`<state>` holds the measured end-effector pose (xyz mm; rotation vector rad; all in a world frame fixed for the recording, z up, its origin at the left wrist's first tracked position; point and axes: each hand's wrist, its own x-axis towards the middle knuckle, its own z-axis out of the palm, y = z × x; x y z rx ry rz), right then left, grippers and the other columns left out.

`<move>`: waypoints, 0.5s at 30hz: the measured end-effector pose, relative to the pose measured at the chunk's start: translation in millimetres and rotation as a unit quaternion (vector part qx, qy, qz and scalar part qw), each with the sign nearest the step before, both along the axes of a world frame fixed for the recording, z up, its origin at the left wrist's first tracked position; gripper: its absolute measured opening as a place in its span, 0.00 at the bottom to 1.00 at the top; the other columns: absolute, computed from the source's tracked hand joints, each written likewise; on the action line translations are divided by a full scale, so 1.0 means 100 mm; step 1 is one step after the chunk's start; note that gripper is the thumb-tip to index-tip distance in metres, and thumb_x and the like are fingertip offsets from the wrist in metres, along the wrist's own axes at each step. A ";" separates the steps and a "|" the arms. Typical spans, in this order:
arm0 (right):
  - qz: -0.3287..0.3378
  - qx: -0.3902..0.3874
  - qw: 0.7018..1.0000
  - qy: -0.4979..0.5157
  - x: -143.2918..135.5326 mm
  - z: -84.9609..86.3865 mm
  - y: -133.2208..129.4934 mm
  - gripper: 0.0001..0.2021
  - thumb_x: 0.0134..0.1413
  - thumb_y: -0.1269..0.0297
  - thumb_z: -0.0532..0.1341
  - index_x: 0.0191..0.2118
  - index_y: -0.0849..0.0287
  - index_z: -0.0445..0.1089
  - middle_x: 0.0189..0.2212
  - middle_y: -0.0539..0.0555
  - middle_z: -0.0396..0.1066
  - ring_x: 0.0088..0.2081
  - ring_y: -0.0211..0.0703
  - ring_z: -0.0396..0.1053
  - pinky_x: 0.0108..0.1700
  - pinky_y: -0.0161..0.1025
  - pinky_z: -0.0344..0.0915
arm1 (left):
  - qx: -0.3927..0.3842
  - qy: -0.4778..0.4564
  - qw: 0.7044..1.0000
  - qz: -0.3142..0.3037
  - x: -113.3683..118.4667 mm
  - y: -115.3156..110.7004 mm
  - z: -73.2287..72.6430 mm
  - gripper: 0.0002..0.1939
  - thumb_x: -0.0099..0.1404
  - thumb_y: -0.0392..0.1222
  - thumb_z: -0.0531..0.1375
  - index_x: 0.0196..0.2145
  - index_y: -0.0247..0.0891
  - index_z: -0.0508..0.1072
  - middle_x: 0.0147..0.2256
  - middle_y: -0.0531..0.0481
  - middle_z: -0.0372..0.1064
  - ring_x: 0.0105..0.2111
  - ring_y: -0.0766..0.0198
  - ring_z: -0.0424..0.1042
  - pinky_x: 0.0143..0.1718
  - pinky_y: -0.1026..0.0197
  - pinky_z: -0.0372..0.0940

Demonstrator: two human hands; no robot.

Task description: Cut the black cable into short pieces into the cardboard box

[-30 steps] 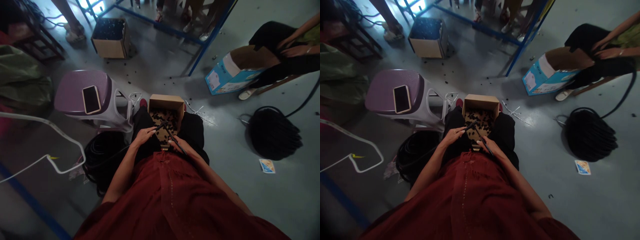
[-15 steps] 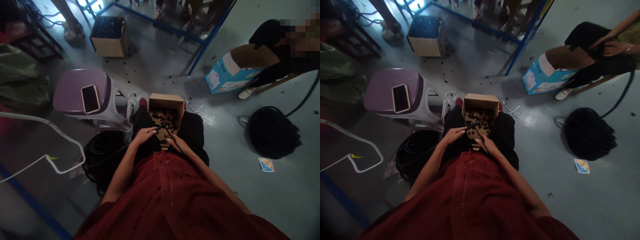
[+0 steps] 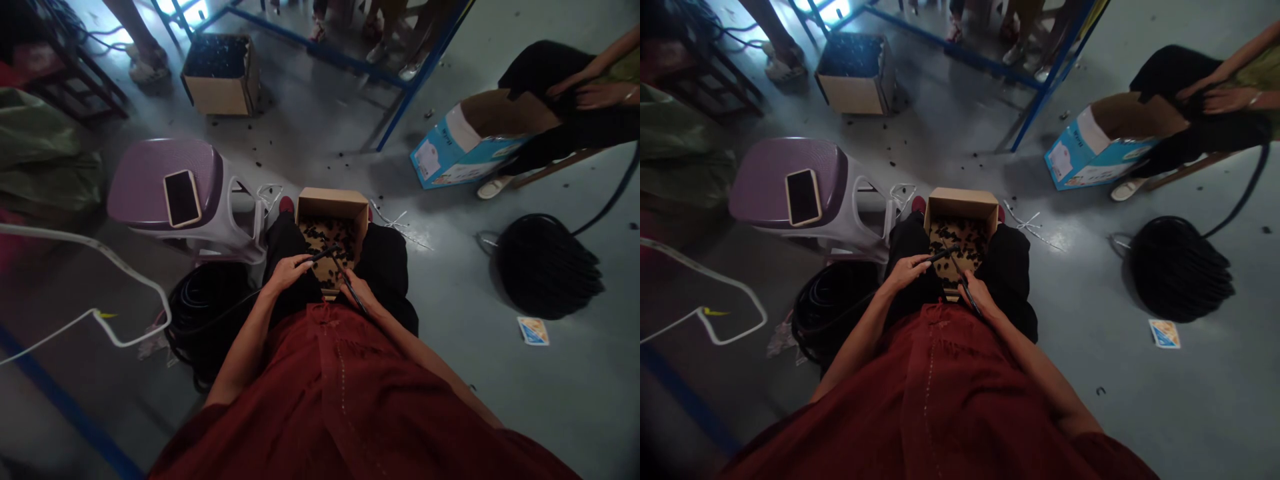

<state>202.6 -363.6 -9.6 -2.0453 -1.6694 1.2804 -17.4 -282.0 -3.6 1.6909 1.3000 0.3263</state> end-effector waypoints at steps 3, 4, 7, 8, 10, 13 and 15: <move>0.011 0.010 1.000 0.004 0.01 -0.02 0.00 0.15 0.50 0.66 0.51 0.45 0.58 0.63 0.29 0.52 0.70 0.27 0.38 0.66 0.31 0.31 0.57 | -0.003 0.005 1.000 0.001 0.00 0.00 0.00 0.25 0.62 0.53 0.52 0.51 0.36 0.71 0.29 0.49 0.75 0.28 0.65 0.71 0.30 0.67 0.61; 0.015 0.016 1.000 0.005 0.01 -0.02 0.00 0.15 0.50 0.66 0.51 0.45 0.59 0.63 0.29 0.52 0.70 0.27 0.38 0.66 0.31 0.31 0.57 | -0.003 0.006 1.000 0.002 0.00 -0.01 0.00 0.25 0.62 0.53 0.52 0.51 0.36 0.71 0.30 0.48 0.75 0.28 0.64 0.71 0.30 0.67 0.61; 0.023 0.031 0.999 0.005 0.01 -0.02 -0.01 0.15 0.50 0.65 0.51 0.44 0.59 0.63 0.30 0.53 0.70 0.28 0.40 0.66 0.32 0.31 0.57 | 0.000 0.010 1.000 0.002 0.01 -0.01 0.01 0.25 0.62 0.53 0.53 0.51 0.36 0.72 0.31 0.48 0.75 0.30 0.63 0.71 0.31 0.66 0.61; 0.023 0.032 0.999 0.005 0.01 -0.02 -0.01 0.14 0.50 0.65 0.51 0.44 0.59 0.63 0.30 0.54 0.70 0.28 0.40 0.67 0.32 0.32 0.57 | 0.000 0.013 1.000 0.002 0.01 -0.01 0.02 0.24 0.62 0.52 0.53 0.50 0.36 0.72 0.31 0.48 0.75 0.30 0.63 0.71 0.31 0.66 0.61; 0.019 0.027 0.999 0.000 0.01 -0.02 -0.01 0.14 0.50 0.64 0.50 0.43 0.58 0.63 0.29 0.53 0.70 0.27 0.40 0.66 0.31 0.32 0.57 | -0.001 0.019 1.000 0.002 0.01 -0.01 0.02 0.24 0.62 0.52 0.53 0.50 0.36 0.72 0.32 0.47 0.75 0.31 0.63 0.72 0.31 0.66 0.61; 0.017 0.027 0.999 -0.002 0.00 -0.03 -0.01 0.14 0.50 0.64 0.50 0.44 0.58 0.63 0.29 0.53 0.70 0.27 0.40 0.66 0.31 0.31 0.57 | -0.002 0.020 1.000 0.002 0.02 -0.01 0.03 0.24 0.62 0.52 0.53 0.50 0.37 0.72 0.33 0.47 0.75 0.31 0.63 0.72 0.31 0.66 0.61; 0.020 0.030 0.999 -0.002 0.00 -0.03 -0.01 0.14 0.50 0.64 0.51 0.44 0.58 0.63 0.29 0.53 0.70 0.28 0.40 0.66 0.31 0.31 0.56 | -0.003 0.015 1.000 0.003 0.02 -0.01 0.04 0.24 0.62 0.52 0.53 0.50 0.37 0.72 0.33 0.48 0.75 0.32 0.62 0.72 0.31 0.67 0.61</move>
